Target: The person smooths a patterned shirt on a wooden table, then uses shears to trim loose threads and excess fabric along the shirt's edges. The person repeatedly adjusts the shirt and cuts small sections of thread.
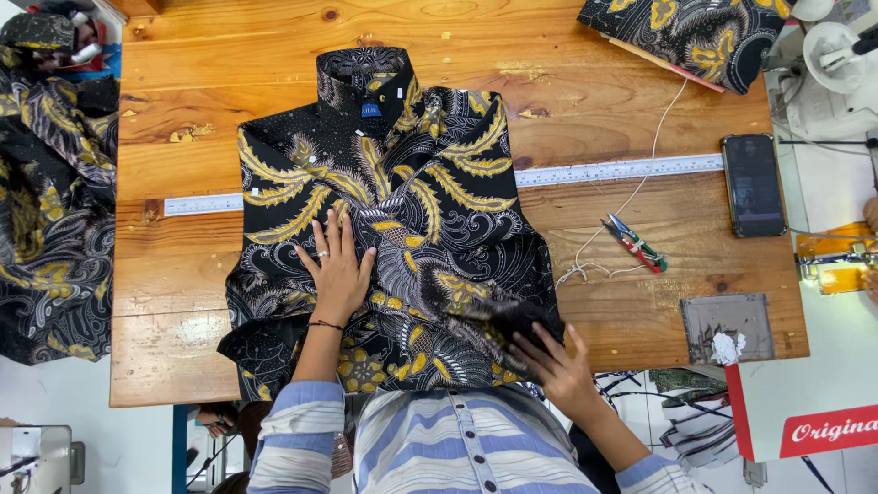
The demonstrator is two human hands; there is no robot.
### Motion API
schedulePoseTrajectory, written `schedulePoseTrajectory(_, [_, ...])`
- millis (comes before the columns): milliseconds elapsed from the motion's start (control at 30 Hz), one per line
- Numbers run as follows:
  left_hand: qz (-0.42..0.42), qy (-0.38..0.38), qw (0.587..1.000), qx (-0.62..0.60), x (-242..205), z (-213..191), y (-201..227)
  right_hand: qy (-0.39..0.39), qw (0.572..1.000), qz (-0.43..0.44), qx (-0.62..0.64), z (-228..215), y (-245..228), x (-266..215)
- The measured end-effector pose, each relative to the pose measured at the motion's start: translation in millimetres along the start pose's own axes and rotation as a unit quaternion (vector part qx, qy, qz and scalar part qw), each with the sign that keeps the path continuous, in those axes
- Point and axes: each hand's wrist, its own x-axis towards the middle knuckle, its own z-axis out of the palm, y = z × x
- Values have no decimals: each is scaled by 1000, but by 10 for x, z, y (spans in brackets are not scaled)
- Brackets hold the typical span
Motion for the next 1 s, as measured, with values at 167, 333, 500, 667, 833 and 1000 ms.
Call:
schedulePoseTrajectory(167, [10, 18, 1000, 14, -42, 113, -48, -31, 991, 68, 112, 103, -119, -203])
schedulePoseTrajectory(333, [8, 32, 999, 16, -68, 51, 17, 81, 945, 280, 151, 188, -164, -176])
schedulePoseTrajectory(500, [0, 46, 998, 40, -57, -127, 181, 148, 931, 325, 69, 286, -251, -128])
schedulePoseTrajectory(667, [136, -12, 988, -78, -417, -168, 1109, 184, 919, 342, 62, 315, -304, -90])
schedulePoseTrajectory(833, [426, -99, 888, -143, -839, 46, 1668, 238, 912, 324, 81, 275, -317, -91])
schedulePoseTrajectory(1000, [461, -105, 870, -142, -916, 164, 1560, 162, 963, 216, -25, 180, -284, -86])
